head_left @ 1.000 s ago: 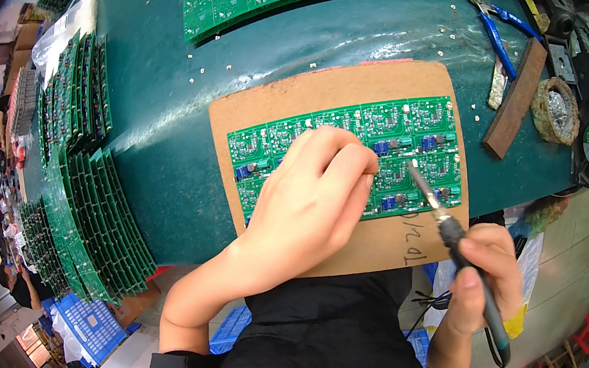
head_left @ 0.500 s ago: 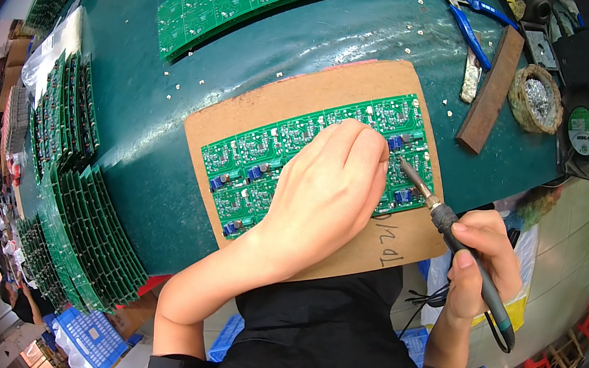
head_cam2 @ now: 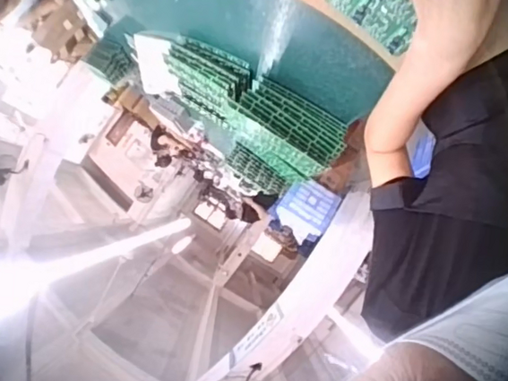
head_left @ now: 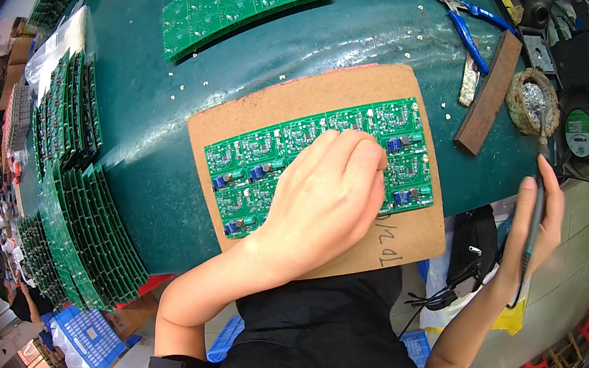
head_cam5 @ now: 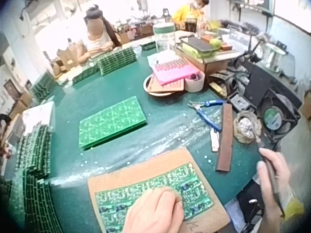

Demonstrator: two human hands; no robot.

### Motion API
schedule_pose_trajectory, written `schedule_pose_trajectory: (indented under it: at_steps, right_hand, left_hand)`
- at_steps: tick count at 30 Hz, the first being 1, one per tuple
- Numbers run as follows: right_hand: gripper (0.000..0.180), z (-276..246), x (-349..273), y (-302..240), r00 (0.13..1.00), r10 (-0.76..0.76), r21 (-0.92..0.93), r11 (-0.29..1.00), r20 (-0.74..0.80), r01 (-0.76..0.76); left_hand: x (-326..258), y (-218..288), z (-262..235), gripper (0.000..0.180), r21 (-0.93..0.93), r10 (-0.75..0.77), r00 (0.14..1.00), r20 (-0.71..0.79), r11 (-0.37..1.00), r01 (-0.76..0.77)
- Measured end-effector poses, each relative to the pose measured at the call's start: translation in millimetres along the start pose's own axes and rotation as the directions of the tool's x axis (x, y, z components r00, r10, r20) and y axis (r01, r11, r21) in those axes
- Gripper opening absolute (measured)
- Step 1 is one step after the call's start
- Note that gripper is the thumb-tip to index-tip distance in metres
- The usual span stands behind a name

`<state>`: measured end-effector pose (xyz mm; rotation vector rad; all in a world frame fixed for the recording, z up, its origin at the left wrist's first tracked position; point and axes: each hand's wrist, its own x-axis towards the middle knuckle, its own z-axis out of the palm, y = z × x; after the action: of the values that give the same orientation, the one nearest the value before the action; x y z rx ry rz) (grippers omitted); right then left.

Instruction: The person solders electronic components onto printed circuit boards with a soldering iron and solder wire.

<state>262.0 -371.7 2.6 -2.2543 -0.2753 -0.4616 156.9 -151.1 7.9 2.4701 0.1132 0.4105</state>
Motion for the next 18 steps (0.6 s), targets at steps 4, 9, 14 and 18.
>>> schedule_pose_trajectory:
  at_steps: [4,9,14,18]
  right_hand:
    - [0.027,-7.1,-17.8,3.3,0.997,0.061,0.11,0.992,0.057,-0.067]
    - [0.02,-5.6,-48.3,-38.0,0.956,-0.114,0.721,0.682,0.27,-0.123]
    - [0.015,9.1,-54.6,-46.8,0.901,-0.205,0.668,0.735,0.382,-0.116]
    - [0.016,13.6,-55.4,-48.0,0.893,-0.22,0.68,0.723,0.392,-0.12]
  left_hand:
    - [-3.9,-5.4,-16.6,0.011,-0.067,-0.019,0.998,-0.058,0.998,0.015]
    - [-16.9,-17.0,-22.8,0.012,-0.065,-0.136,0.99,-0.031,0.989,0.134]
    - [-19.4,-17.8,-21.9,0.012,-0.049,-0.137,0.99,-0.013,0.989,0.136]
    - [-21.6,-16.5,-19.0,0.012,-0.057,-0.126,0.992,-0.01,0.99,0.125]
